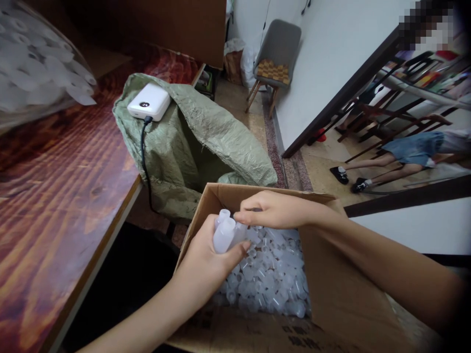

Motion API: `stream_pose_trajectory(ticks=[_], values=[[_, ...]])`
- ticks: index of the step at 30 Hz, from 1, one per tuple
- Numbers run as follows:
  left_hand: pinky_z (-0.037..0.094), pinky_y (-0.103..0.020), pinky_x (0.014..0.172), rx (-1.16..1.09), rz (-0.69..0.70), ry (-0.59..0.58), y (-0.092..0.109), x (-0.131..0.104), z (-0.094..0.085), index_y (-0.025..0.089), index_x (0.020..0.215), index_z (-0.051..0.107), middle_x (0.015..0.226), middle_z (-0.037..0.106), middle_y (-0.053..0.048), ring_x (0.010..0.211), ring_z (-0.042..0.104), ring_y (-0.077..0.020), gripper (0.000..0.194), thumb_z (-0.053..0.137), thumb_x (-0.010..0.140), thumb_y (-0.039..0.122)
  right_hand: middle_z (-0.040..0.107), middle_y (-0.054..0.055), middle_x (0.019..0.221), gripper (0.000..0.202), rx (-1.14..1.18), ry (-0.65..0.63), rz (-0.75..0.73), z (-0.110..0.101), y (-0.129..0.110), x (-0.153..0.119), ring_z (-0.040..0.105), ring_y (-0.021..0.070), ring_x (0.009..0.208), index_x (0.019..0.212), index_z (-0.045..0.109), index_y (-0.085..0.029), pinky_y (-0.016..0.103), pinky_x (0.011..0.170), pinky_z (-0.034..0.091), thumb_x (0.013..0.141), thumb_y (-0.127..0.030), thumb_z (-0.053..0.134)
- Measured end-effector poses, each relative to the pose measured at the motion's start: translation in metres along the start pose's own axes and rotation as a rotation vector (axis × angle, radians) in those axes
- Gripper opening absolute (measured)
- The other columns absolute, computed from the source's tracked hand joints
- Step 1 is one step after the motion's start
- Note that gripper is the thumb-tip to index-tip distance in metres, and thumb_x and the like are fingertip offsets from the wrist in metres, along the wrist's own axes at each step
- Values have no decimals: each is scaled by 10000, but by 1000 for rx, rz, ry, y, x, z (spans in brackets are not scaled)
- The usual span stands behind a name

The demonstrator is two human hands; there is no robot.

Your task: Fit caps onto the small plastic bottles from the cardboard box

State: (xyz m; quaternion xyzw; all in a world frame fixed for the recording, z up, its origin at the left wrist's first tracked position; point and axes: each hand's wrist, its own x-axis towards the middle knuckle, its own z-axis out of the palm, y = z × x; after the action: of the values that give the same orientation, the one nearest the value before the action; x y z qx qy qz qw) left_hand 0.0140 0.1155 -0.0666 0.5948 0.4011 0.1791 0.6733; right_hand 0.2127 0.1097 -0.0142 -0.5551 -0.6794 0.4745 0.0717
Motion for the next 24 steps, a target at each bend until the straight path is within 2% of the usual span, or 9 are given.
stream_pose_trajectory(ticks=[3, 6, 8, 9, 12, 16, 19, 22, 24], values=[[406, -250, 632, -49, -15, 13, 0, 2, -1, 194, 931, 495, 813, 548, 33, 713, 504, -132, 333, 720, 753, 364, 509, -25, 603, 495, 41, 32, 68, 3, 0, 0, 442, 100, 555, 661, 576, -161, 245, 541, 332, 929, -551, 429], [404, -248, 618, -82, 4, 21, 4, 3, -3, 201, 910, 494, 790, 532, 41, 679, 481, -121, 331, 728, 743, 365, 632, 18, 896, 368, -6, 63, -39, -3, 1, -4, 555, 138, 766, 977, 643, -175, 247, 656, 395, 907, -512, 511], [406, -246, 613, -94, -1, 14, 6, 2, -3, 202, 913, 497, 770, 521, 47, 662, 476, -118, 329, 724, 745, 371, 622, 44, 1091, 373, -10, 56, -117, -7, 1, -6, 566, 163, 924, 1149, 592, -186, 259, 755, 414, 910, -466, 533], [405, -245, 612, -89, 4, 13, 7, 1, -3, 202, 914, 498, 770, 520, 47, 666, 480, -119, 329, 723, 745, 372, 618, 46, 1109, 367, -2, 45, -139, -8, 1, -6, 565, 166, 943, 1163, 583, -183, 262, 770, 417, 915, -448, 532], [399, -238, 612, -37, 37, 34, 7, -3, -1, 202, 910, 494, 791, 523, 45, 694, 498, -124, 317, 718, 748, 358, 635, 23, 951, 297, 23, 57, -141, -2, -4, -7, 561, 142, 816, 1022, 624, -163, 246, 693, 410, 913, -426, 540], [416, -258, 657, 15, 31, 60, 5, -5, 0, 204, 947, 498, 839, 550, 33, 735, 525, -137, 305, 700, 763, 339, 617, -3, 795, 281, 67, 152, -24, 12, -10, -6, 519, 118, 687, 844, 624, -157, 231, 588, 367, 877, -432, 581], [426, -272, 682, 3, 52, 84, 5, -3, -2, 203, 962, 494, 870, 556, 22, 769, 528, -150, 321, 701, 763, 345, 647, 8, 813, 316, 113, 243, 45, 17, -12, -5, 556, 137, 728, 829, 644, -160, 244, 634, 400, 860, -470, 587], [426, -273, 690, -9, 69, 104, 3, 1, -4, 202, 970, 483, 880, 550, 20, 779, 524, -154, 345, 706, 758, 358, 661, 57, 1098, 354, 105, 332, 66, 11, -12, -4, 587, 192, 988, 1054, 657, -168, 292, 844, 432, 877, -458, 561], [412, -272, 669, 32, 45, 89, 2, 2, -5, 206, 942, 477, 846, 540, 28, 748, 515, -152, 333, 699, 761, 375, 613, 87, 1223, 398, 96, 386, 111, 5, -12, -5, 578, 204, 1041, 1227, 590, -157, 334, 897, 434, 926, -388, 473]])
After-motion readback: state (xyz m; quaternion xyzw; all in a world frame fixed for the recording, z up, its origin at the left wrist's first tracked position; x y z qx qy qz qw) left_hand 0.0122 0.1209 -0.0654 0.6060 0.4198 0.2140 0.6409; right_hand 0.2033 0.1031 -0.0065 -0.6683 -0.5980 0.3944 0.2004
